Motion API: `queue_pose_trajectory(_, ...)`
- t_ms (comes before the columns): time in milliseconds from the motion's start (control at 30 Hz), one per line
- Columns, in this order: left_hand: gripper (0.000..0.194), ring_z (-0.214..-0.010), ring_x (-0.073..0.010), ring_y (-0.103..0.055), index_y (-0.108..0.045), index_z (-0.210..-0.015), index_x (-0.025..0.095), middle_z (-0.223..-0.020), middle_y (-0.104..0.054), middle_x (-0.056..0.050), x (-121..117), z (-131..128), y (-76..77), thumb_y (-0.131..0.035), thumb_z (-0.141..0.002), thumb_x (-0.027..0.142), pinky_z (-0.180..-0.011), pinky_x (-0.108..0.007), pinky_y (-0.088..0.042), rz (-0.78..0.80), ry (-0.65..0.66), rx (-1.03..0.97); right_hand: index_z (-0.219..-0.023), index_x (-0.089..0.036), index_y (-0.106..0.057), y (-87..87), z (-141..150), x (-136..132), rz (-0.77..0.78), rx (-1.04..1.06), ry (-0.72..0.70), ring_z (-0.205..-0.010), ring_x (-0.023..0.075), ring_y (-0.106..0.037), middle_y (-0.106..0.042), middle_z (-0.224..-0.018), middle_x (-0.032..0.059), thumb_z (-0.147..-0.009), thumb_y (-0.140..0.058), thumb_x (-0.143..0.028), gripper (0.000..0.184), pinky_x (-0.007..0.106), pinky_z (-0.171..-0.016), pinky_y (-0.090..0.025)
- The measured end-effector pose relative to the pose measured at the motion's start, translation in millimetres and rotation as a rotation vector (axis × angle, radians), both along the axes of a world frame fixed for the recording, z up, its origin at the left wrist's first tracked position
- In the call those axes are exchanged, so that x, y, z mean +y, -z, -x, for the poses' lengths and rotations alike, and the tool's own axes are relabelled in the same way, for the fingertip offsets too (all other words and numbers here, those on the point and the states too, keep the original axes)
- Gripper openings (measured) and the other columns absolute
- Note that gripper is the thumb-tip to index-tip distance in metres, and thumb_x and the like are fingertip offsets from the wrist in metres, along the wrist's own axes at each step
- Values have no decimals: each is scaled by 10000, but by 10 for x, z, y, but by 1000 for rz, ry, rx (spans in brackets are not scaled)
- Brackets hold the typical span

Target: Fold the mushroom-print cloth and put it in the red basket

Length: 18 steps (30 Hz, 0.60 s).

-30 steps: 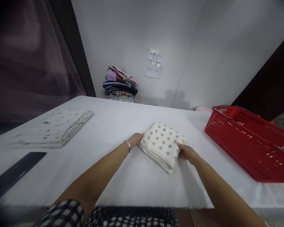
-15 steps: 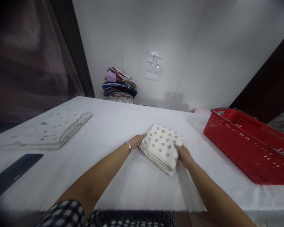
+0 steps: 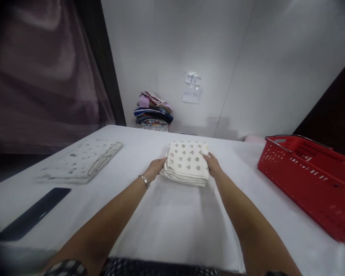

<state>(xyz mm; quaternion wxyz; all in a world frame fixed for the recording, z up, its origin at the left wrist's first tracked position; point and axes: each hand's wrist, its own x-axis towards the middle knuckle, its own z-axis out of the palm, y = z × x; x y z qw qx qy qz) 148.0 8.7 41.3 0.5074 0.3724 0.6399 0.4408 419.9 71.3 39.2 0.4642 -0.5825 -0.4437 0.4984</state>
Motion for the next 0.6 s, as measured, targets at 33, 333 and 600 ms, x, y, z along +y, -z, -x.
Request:
queue_pose_trajectory(33, 402, -778, -179, -605, -618, -831, 150, -841, -684, -85, -43, 44, 59, -580, -761, 544, -652, -256, -463, 49, 5, -26, -1269, -226, -481, 63, 52, 29, 46, -59, 25, -941, 222, -656, -651, -1153, 93, -755, -661, -357, 560, 345, -753, -554)
queue_pose_trajectory(333, 317, -865, -186, -650, -591, -859, 200, -915, -686, -115, -201, 187, 406, -492, -837, 500, -735, -253, -491, 138, 40, -84, -1194, -218, -551, 348, 84, -240, 123, -262, 35, -1065, 248, -586, -569, -1272, 119, -694, -703, -458, 575, 331, -782, -527)
queue_pose_trajectory(600, 226, -739, -185, -631, -625, -798, 181, -766, -664, -96, -74, 116, 552, -520, -822, 380, -605, -247, -460, 90, -47, 74, -1029, -207, -630, 339, -79, -497, 150, -297, -93, -813, 185, -629, -680, -961, 61, -788, -580, -462, 355, 276, -628, -529)
